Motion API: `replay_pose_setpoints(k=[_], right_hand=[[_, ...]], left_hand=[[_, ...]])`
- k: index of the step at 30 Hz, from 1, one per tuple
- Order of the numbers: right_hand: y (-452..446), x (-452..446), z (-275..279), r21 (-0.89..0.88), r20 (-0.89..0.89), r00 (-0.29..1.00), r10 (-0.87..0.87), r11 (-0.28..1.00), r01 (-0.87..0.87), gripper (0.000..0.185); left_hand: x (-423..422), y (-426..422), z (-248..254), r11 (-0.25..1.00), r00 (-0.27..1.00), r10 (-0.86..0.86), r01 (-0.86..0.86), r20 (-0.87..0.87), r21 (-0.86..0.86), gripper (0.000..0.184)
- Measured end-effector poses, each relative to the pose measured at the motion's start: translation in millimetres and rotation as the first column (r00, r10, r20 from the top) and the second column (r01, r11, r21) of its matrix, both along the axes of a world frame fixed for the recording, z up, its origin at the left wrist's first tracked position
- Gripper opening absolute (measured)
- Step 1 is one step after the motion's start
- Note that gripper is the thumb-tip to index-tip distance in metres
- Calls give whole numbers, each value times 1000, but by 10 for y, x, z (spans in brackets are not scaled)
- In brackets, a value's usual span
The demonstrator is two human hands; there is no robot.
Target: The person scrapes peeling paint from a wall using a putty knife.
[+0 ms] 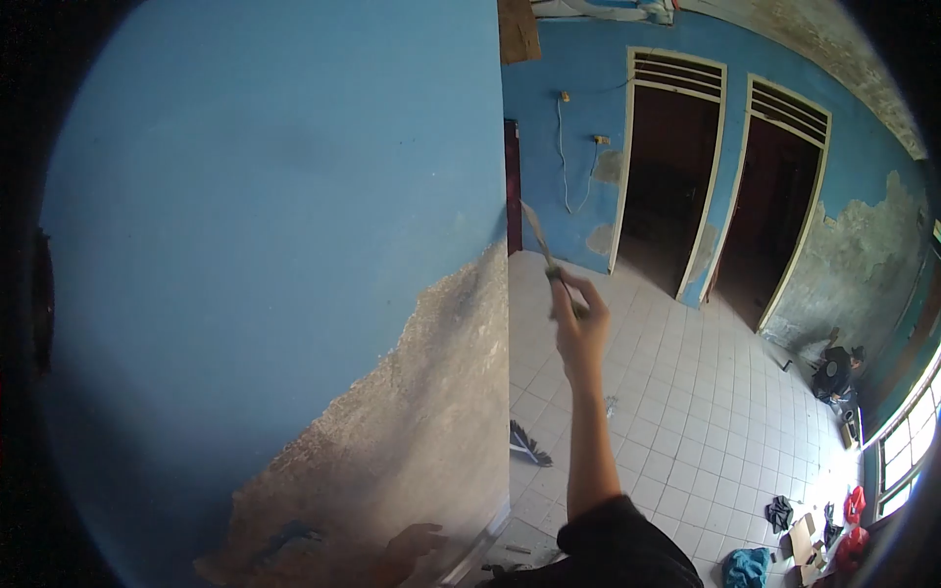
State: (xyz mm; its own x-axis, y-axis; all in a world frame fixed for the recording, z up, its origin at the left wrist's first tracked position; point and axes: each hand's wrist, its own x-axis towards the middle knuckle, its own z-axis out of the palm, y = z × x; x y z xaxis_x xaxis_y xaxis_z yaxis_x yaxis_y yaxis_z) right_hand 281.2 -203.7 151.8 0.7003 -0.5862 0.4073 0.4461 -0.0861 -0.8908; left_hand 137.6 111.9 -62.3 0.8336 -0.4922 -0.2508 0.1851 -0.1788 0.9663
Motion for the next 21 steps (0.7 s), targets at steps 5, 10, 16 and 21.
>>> replay_pose_setpoints(k=[5, 10, 16, 21], right_hand=[[5, -431, -517, -99, -26, 999, -35, 995, 33, 21], [-40, -58, -313, -219, 4, 1000, 22, 975, -20, 21], [-109, -573, -573, -231, 56, 995, -80, 969, 91, 22], [154, -319, -375, -316, -54, 998, -21, 949, 3, 22]], left_hand=[[-24, 151, -196, 992, 985, -78, 91, 152, -82, 35], [55, -63, 55, 999, 985, 39, -40, -168, 0, 31], [45, -185, 154, 956, 926, -249, 189, 284, 223, 31], [-98, -290, 303, 960, 917, -267, 227, 296, 163, 31]])
